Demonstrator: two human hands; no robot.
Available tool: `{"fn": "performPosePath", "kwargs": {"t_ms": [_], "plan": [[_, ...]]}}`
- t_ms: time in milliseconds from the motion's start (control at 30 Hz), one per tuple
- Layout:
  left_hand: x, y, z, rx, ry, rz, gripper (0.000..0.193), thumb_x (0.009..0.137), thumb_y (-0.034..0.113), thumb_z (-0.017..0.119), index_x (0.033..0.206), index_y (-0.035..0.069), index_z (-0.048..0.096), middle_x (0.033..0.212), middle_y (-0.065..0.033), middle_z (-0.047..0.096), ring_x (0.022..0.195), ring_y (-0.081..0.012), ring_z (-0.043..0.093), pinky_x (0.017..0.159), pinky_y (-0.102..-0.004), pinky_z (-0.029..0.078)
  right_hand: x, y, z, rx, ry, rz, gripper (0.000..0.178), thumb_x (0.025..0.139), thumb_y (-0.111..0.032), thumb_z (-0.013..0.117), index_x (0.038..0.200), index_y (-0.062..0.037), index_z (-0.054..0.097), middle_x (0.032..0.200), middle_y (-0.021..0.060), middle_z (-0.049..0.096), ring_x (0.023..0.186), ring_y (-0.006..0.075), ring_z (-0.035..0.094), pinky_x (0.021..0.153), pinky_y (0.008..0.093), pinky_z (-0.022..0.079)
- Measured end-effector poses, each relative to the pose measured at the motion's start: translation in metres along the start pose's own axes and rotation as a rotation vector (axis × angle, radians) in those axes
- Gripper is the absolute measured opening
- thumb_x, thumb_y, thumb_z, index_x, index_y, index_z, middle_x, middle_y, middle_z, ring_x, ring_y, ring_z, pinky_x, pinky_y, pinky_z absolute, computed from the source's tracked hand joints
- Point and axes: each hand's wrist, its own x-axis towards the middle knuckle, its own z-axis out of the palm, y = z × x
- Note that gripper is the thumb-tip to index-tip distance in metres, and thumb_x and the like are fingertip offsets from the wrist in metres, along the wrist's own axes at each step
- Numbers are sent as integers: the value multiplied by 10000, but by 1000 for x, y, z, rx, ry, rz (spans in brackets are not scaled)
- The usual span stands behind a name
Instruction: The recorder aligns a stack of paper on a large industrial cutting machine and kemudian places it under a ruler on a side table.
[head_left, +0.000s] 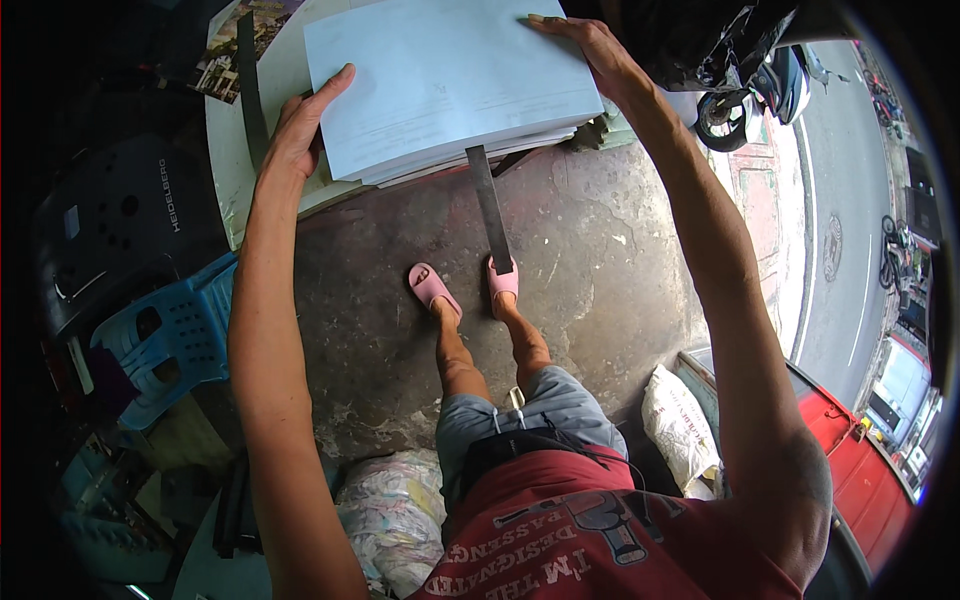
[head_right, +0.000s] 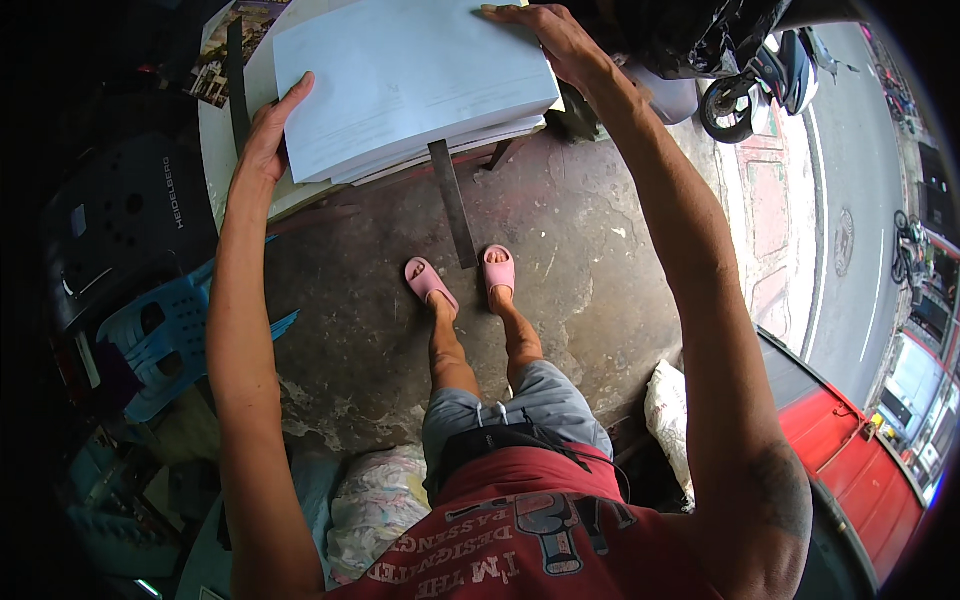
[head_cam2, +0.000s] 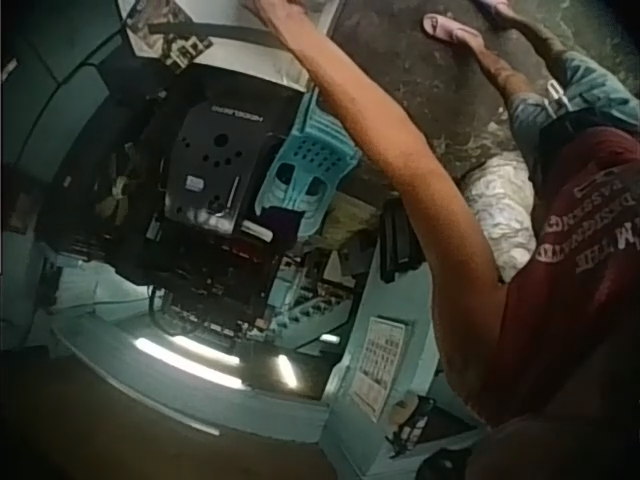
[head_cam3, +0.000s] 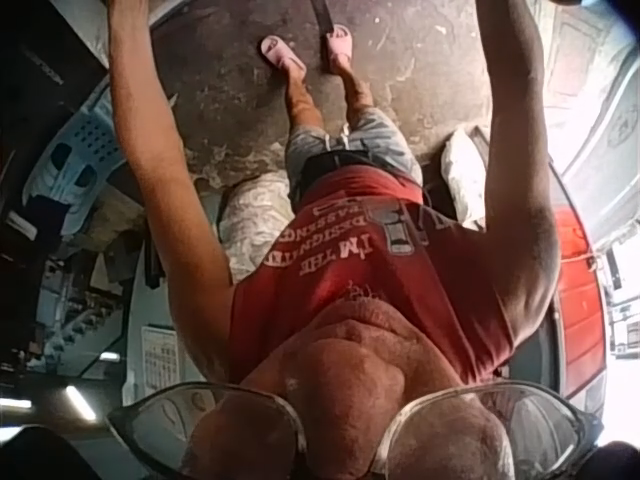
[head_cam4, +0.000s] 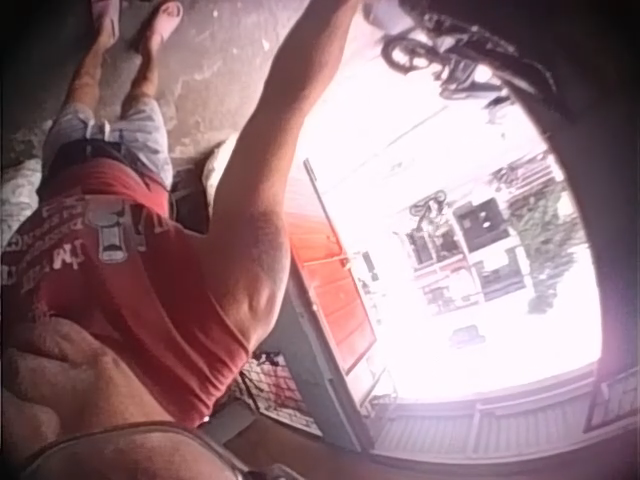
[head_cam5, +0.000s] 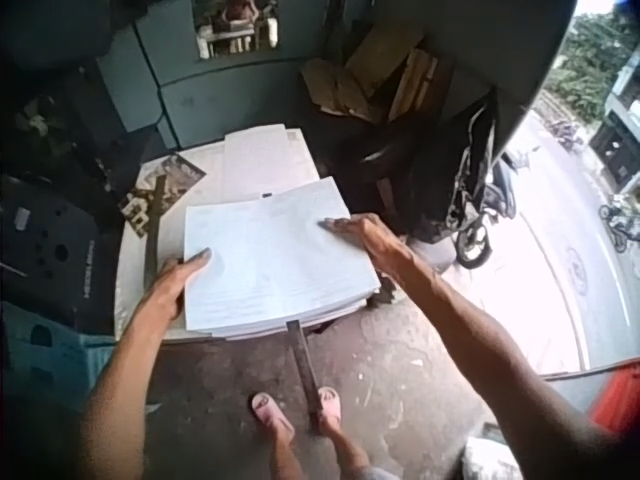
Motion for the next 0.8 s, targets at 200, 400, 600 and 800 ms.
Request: {"fn": "performPosePath", "kwargs": {"t_ms": [200,400,600,800], "plan": [[5,-14,-9,46,22,3,807,736,511,824,1212,-98,592,1191,-192,636,1104,-256,611,967,-349,464,1,14,6,26,-32,41,504,988,-408,478,1289,-33,630,1248,195,634,1034,287,681,939,407,548],[3,-19,-3,38,2,-2,819,736,512,823,1236,-89,580,1210,-186,627,1124,-252,600,982,-357,451,-9,25,10,356,-66,-167,395,963,-303,520,1156,10,665,1162,168,677,1061,246,648,965,370,495],[9,-19,-3,-5,-5,-9,813,746,495,828,1258,-79,565,1223,-157,621,1126,-240,595,985,-358,455,3,12,-7,166,-190,-180,498,898,-319,501,1192,45,672,1241,179,660,1142,269,608,1026,345,434],[5,-26,-22,-41,20,-46,844,763,525,810,1307,-58,534,1270,-152,594,1171,-222,564,1005,-344,437,10,8,19,195,-140,36,463,890,-234,450,1195,27,681,1262,125,661,1151,243,599,997,300,433]]}}
